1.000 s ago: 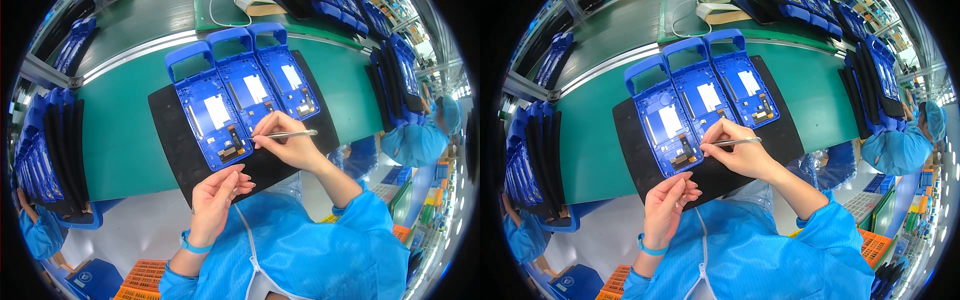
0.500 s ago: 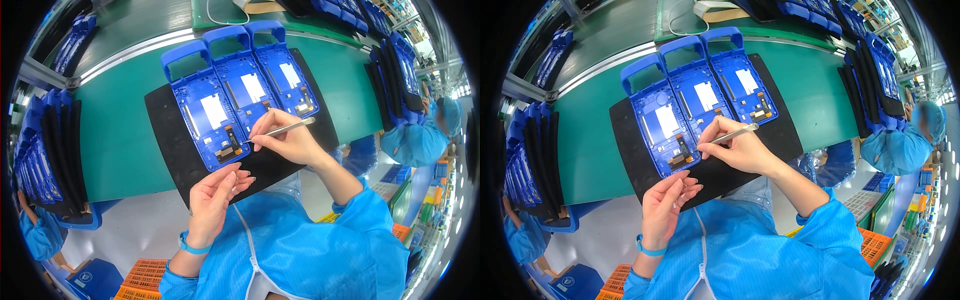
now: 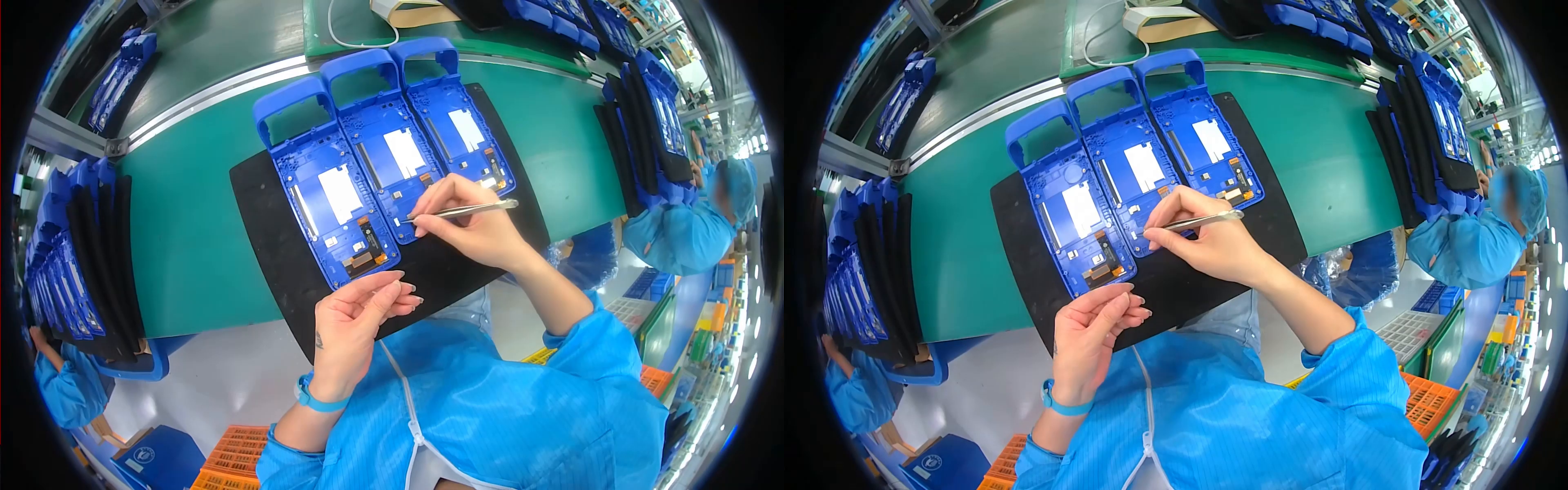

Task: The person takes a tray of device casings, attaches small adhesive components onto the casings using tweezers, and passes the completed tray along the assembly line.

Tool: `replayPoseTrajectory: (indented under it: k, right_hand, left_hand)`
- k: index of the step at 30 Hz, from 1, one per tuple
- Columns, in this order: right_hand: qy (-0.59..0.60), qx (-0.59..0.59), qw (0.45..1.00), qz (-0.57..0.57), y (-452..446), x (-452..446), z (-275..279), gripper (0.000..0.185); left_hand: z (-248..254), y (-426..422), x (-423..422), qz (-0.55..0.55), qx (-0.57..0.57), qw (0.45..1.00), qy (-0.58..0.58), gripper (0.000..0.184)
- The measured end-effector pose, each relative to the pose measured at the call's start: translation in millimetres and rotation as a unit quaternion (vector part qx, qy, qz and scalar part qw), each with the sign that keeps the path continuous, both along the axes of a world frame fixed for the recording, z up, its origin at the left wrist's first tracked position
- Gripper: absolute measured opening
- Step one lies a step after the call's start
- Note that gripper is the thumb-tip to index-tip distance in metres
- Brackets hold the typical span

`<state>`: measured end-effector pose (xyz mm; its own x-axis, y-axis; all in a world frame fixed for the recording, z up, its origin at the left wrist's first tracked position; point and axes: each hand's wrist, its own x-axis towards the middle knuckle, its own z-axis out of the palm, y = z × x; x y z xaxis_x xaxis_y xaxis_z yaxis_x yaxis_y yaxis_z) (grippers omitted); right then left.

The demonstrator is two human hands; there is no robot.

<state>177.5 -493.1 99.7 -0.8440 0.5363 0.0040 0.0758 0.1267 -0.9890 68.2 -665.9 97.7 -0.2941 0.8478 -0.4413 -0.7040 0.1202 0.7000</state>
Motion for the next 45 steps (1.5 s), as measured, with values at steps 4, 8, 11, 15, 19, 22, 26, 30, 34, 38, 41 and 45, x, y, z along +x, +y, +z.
replayPoseTrajectory:
  k: [4,8,11,15,19,22,26,30,34,38,41,45]
  right_hand:
    - [-0.014,0.0,1.0,0.006,1.2,-1.3,-1.0,0.01]
    - [-0.002,-0.007,1.0,-0.003,1.1,-1.9,-3.3,0.011]
    - [-0.02,-0.004,1.0,0.001,2.2,-2.1,-1.2,0.01]
    - [-0.05,-0.033,0.998,0.002,6.2,-3.3,4.7,0.01]
    - [-0.047,-0.081,0.995,0.022,8.1,-1.0,6.2,0.009]
    - [-0.029,-0.086,0.996,0.012,8.1,0.7,1.9,0.009]
    - [-0.034,-0.055,0.998,0.003,6.5,-2.2,1.3,0.009]
    - [-0.043,-0.042,0.998,0.018,7.9,-2.7,4.7,0.008]
    - [-0.007,-0.099,0.995,0.027,10.5,4.9,3.0,0.01]
    - [0.035,-0.121,0.987,0.102,2.5,16.2,9.3,0.013]
    - [0.061,-0.098,0.987,0.107,12.5,25.8,13.2,0.012]
    - [0.064,-0.075,0.994,-0.05,34.7,31.2,3.9,0.01]
  left_hand:
    - [-0.2,3.1,1.5,-0.009,0.0,1.0,-0.008,0.022]
    - [-1.2,4.6,2.1,-0.012,-0.001,1.0,-0.011,0.022]
    - [-0.2,5.1,2.0,-0.013,-0.009,1.0,-0.01,0.022]
    - [0.5,6.2,2.7,-0.014,-0.012,1.0,-0.004,0.022]
    - [1.1,6.0,2.4,-0.013,-0.012,1.0,-0.005,0.023]
    - [3.2,6.3,4.0,-0.007,-0.013,1.0,-0.004,0.023]
    - [5.4,7.3,5.0,-0.007,-0.011,1.0,0.004,0.023]
    - [4.6,8.1,7.0,-0.007,-0.009,1.0,0.003,0.024]
    - [9.0,12.2,10.4,0.021,-0.02,1.0,-0.008,0.024]
    - [9.3,22.0,15.3,0.068,-0.012,0.997,-0.025,0.025]
    - [4.2,25.4,10.4,-0.018,0.01,0.999,0.024,0.024]
    - [7.9,36.2,10.7,-0.037,-0.009,0.999,0.015,0.024]
